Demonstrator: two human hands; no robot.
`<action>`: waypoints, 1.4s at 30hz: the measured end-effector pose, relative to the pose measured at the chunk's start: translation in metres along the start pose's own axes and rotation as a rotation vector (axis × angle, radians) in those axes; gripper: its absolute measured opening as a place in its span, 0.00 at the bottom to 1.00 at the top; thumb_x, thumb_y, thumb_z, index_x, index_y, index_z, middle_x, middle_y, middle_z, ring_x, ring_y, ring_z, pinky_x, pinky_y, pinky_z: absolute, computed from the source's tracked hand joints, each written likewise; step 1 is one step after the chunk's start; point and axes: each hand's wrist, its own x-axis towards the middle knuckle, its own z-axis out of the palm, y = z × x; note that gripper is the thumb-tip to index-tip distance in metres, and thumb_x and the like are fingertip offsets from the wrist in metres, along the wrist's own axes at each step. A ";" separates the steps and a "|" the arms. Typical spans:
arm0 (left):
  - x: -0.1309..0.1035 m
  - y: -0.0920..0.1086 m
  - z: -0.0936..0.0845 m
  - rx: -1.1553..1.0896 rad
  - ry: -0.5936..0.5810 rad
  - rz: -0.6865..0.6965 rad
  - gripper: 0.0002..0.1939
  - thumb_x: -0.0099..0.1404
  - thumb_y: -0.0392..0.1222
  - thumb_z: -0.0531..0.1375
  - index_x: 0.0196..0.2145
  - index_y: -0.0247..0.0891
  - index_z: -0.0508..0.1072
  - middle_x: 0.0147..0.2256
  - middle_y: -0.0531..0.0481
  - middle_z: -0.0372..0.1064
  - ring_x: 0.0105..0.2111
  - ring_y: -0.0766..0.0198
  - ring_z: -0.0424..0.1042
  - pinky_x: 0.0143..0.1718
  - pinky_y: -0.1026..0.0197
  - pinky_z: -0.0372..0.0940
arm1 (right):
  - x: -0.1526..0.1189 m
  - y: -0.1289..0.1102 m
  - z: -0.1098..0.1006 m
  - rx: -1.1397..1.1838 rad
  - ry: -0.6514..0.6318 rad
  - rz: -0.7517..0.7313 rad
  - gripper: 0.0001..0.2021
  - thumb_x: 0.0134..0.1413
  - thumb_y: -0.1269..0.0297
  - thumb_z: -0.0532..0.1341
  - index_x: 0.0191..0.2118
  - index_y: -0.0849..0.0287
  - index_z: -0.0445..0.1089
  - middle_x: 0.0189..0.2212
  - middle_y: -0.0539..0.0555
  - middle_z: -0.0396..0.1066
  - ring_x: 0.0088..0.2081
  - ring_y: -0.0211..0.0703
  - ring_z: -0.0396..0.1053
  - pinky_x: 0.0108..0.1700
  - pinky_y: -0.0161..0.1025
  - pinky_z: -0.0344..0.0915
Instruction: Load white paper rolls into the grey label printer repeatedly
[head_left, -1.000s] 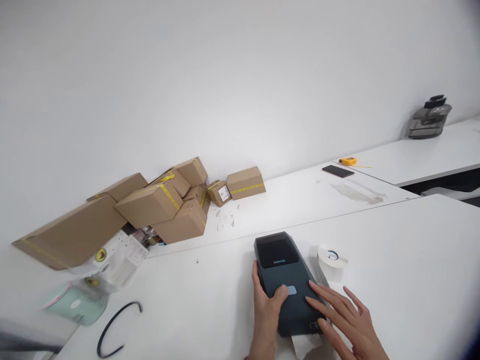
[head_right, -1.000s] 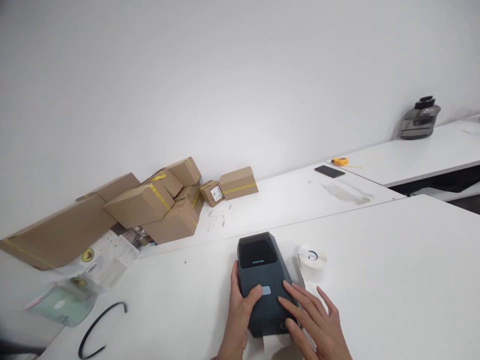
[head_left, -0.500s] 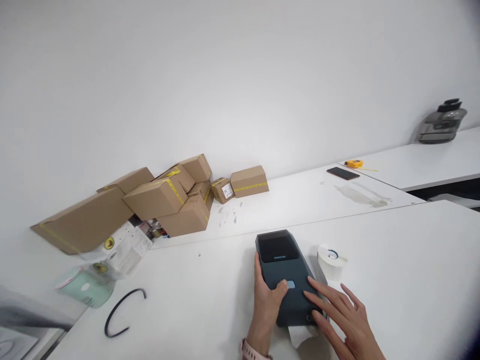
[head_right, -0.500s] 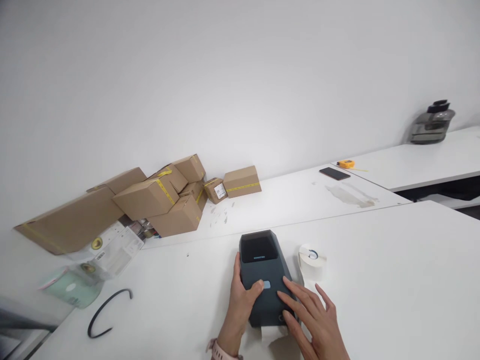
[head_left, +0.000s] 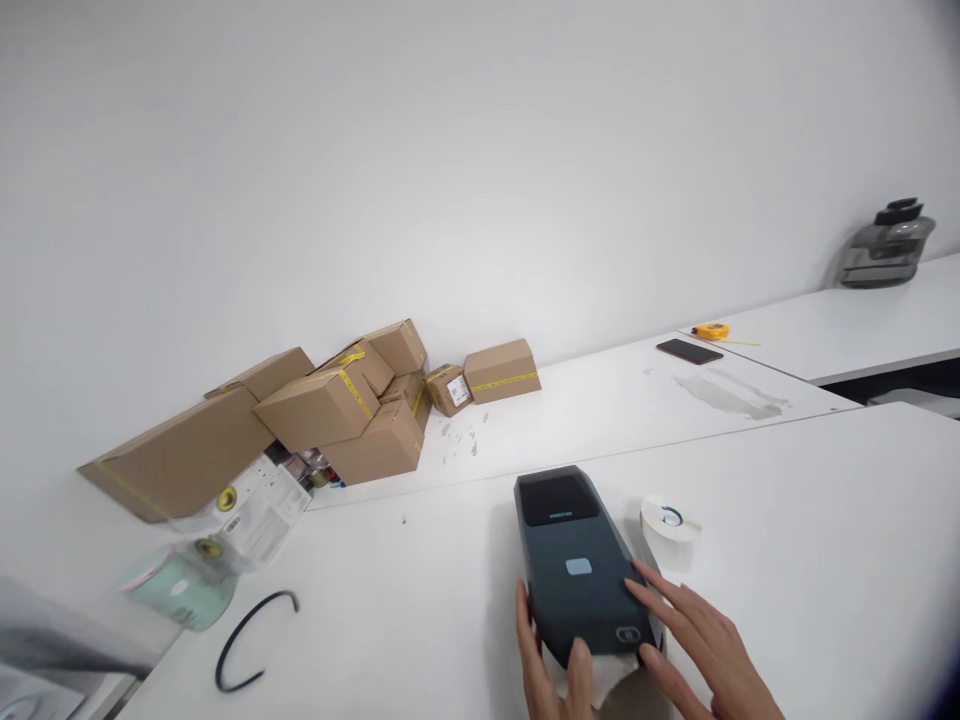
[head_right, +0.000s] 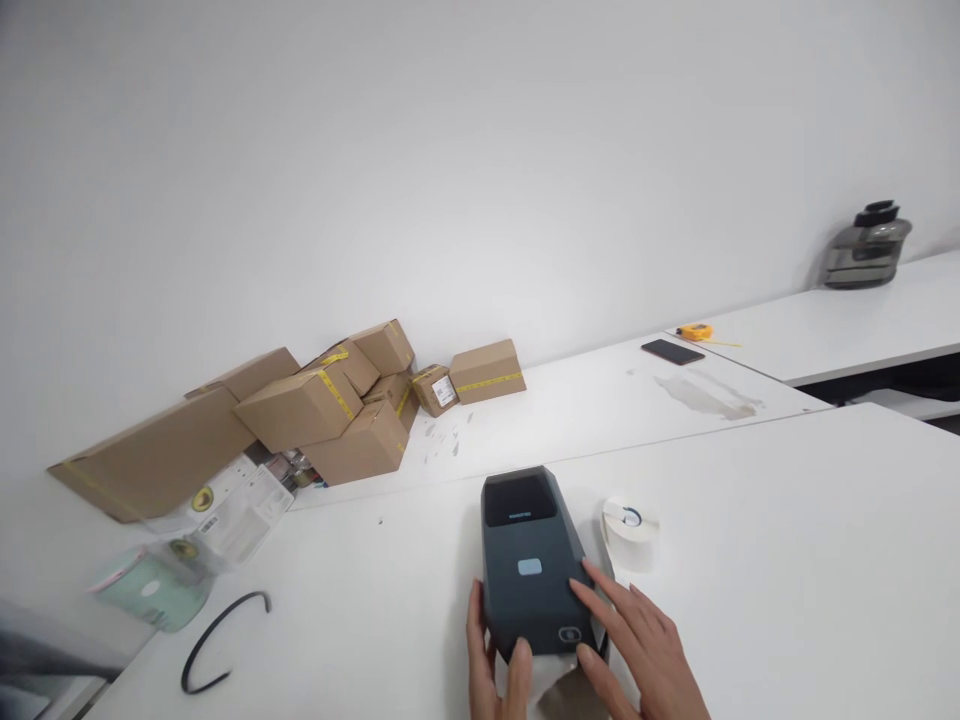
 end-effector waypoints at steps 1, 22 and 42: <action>-0.004 -0.009 -0.001 -0.016 0.005 0.021 0.51 0.58 0.61 0.61 0.70 0.39 0.45 0.69 0.40 0.48 0.69 0.46 0.48 0.65 0.54 0.54 | 0.002 -0.001 -0.002 0.025 0.004 0.020 0.25 0.65 0.58 0.54 0.66 0.48 0.56 0.64 0.55 0.62 0.59 0.53 0.67 0.52 0.46 0.67; 0.035 0.046 -0.023 -0.046 -0.031 0.061 0.34 0.66 0.65 0.52 0.59 0.39 0.68 0.62 0.41 0.63 0.63 0.48 0.59 0.62 0.54 0.56 | 0.248 0.007 0.020 0.721 0.043 0.304 0.24 0.67 0.44 0.49 0.52 0.53 0.71 0.44 0.56 0.78 0.48 0.50 0.73 0.53 0.51 0.65; 0.125 0.054 0.014 0.331 -0.055 0.126 0.49 0.57 0.42 0.64 0.69 0.31 0.45 0.68 0.33 0.51 0.67 0.50 0.53 0.64 0.55 0.52 | 0.136 0.031 0.081 -0.155 -0.767 -0.327 0.14 0.49 0.78 0.57 0.34 0.61 0.79 0.30 0.61 0.79 0.49 0.57 0.71 0.66 0.61 0.41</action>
